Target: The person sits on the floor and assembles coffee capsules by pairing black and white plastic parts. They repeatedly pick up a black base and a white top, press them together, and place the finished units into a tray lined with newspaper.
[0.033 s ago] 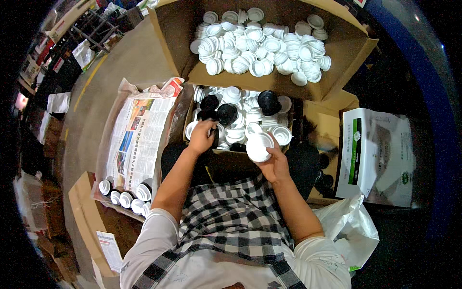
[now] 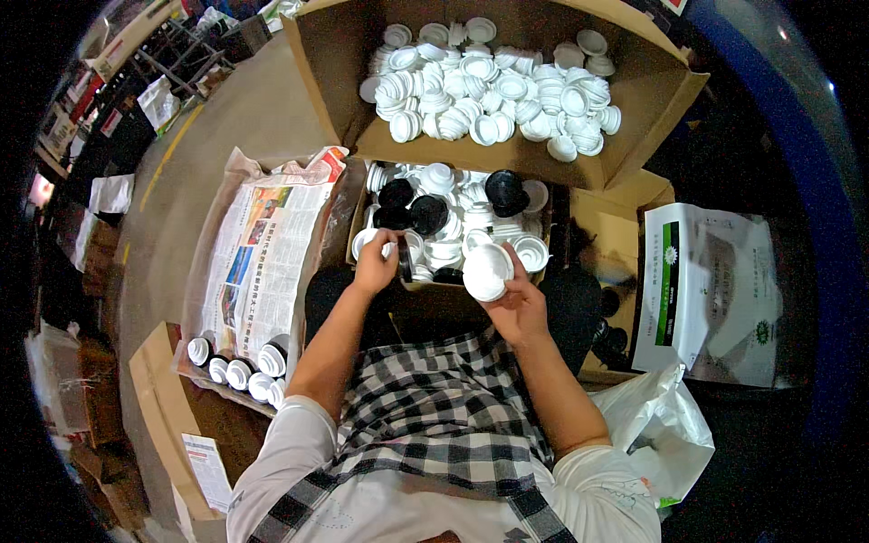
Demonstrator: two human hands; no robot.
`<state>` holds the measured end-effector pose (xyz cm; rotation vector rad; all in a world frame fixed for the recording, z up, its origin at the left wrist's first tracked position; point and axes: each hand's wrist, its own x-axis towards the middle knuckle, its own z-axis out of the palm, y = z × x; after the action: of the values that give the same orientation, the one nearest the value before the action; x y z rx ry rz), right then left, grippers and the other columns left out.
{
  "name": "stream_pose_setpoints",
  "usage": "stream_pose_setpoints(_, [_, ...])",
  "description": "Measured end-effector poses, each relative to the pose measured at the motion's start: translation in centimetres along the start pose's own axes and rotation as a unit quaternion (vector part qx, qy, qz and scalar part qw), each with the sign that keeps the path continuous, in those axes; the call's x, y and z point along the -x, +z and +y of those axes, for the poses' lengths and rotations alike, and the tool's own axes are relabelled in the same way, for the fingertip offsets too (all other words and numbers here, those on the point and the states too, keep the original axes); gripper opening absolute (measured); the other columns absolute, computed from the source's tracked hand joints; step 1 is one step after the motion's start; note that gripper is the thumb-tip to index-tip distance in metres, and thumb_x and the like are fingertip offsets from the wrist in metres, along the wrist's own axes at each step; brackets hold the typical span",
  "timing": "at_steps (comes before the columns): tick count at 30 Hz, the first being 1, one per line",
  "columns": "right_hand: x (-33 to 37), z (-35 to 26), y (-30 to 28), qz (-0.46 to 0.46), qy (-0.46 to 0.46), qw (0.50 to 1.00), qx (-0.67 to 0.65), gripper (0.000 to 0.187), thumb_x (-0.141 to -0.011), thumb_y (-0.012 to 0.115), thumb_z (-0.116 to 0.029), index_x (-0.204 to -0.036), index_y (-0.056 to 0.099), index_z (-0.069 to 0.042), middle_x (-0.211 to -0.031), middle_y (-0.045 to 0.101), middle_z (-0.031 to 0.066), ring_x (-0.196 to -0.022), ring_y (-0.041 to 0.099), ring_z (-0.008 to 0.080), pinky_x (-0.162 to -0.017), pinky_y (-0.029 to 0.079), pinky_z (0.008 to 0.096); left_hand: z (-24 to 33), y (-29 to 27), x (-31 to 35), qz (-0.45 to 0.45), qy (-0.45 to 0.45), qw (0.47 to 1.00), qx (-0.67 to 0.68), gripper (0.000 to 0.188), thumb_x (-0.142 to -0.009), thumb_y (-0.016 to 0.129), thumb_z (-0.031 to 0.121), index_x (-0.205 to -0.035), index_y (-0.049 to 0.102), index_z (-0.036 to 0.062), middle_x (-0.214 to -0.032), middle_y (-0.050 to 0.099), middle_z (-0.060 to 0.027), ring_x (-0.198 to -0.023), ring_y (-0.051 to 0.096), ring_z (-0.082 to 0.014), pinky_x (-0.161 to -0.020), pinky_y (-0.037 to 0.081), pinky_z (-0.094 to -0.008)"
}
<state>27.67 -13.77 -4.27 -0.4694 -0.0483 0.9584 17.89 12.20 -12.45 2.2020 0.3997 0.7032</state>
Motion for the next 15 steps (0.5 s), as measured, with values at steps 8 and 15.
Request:
stream_pose_setpoints(8, [2.4,1.9,4.7,-0.067,-0.016,0.976,0.205,0.066,-0.078,0.057,-0.008,-0.137,0.028,-0.008,-0.135,0.036,0.0117,-0.125,0.036,0.0255,-0.104,0.030,0.0408,10.4,-3.6,5.8,0.108,-0.343,0.696,0.621,0.037,-0.077,0.046,-0.004,-0.113,0.045,0.0029,-0.104,0.056,-0.0115,-0.085,0.061,-0.0224,-0.071,0.055,-0.0353])
stream_pose_setpoints(15, [2.4,2.6,6.9,-0.078,-0.075,0.922,0.371,0.079,-0.069,0.076,-0.027,-0.134,0.035,-0.007,-0.124,0.046,0.0099,-0.112,0.048,0.0208,-0.092,0.041,0.0336,14.4,-6.8,8.9,-0.015,-0.252,0.508,0.823,0.045,-0.087,0.043,0.019,-0.128,0.038,0.0033,-0.130,0.043,-0.0187,-0.113,0.050,-0.0328,-0.092,0.042,-0.0534])
